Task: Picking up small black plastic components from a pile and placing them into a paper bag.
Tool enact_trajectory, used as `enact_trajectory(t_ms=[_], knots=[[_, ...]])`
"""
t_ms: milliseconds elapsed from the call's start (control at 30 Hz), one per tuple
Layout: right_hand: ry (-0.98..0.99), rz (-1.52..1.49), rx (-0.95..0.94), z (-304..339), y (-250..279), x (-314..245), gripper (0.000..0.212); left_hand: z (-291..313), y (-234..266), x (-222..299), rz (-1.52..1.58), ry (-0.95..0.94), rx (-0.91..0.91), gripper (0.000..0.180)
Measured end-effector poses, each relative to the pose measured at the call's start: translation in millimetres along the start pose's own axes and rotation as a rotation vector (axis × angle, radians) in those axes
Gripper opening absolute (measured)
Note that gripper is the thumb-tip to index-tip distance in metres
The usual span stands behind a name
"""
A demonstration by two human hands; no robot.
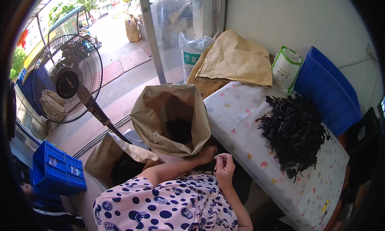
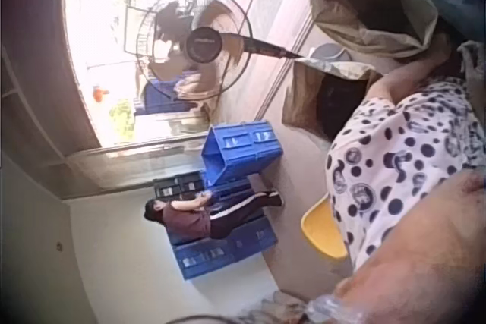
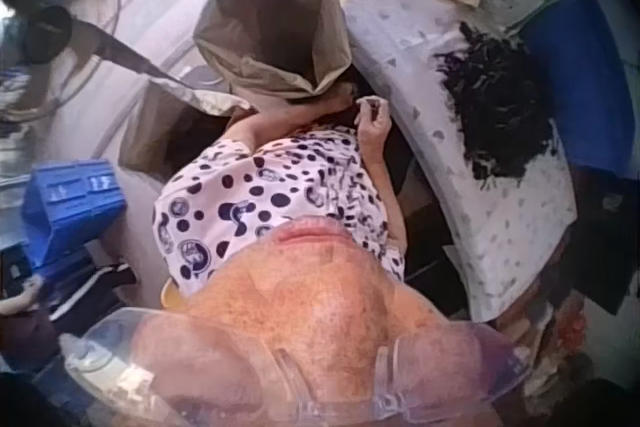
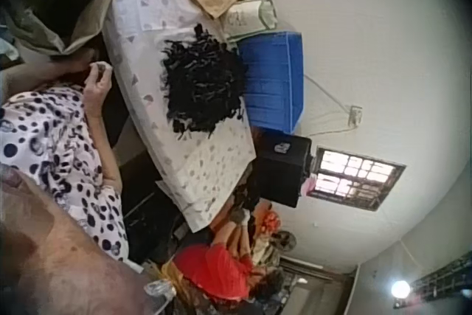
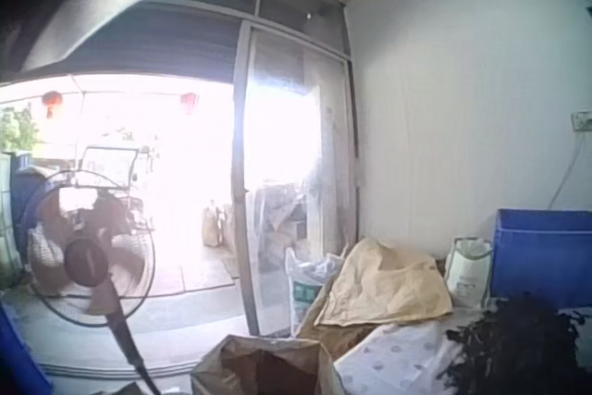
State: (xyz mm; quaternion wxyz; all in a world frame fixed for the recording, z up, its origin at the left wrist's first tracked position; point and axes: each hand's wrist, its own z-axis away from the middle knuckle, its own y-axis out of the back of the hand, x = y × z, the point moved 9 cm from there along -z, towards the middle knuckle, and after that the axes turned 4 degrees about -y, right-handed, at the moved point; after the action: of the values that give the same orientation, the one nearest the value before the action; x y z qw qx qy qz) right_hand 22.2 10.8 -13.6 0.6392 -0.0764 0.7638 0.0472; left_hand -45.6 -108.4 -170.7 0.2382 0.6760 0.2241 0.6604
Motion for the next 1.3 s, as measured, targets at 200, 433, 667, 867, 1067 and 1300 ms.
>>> enact_trajectory(t_ms=[200, 433, 667, 867, 1067, 1300], knots=[[0.002, -0.017, 0.013, 1, 0, -6, 0.003, -19, 6, 0, -0.043, -0.16, 0.185, 0.013], [0.041, -0.022, 0.026, 5, 6, -2, 0.002, 4, 30, 4, 0.124, -0.245, 0.47, 0.012], [0.027, -0.032, 0.094, 8, 18, -7, 0.003, 51, 18, 30, -0.099, -0.301, 0.285, 0.015], [0.016, -0.222, 0.407, -17, 82, -39, 0.002, 49, 43, 97, 0.634, -0.184, -0.072, 0.021], [0.123, -0.101, 0.261, -13, 90, -58, 0.003, 51, 86, 178, 0.564, -0.26, -0.225, 0.07], [-0.012, -0.021, 0.117, 8, 71, -29, 0.004, 55, 32, 166, 0.769, -0.033, -0.536, 0.073]])
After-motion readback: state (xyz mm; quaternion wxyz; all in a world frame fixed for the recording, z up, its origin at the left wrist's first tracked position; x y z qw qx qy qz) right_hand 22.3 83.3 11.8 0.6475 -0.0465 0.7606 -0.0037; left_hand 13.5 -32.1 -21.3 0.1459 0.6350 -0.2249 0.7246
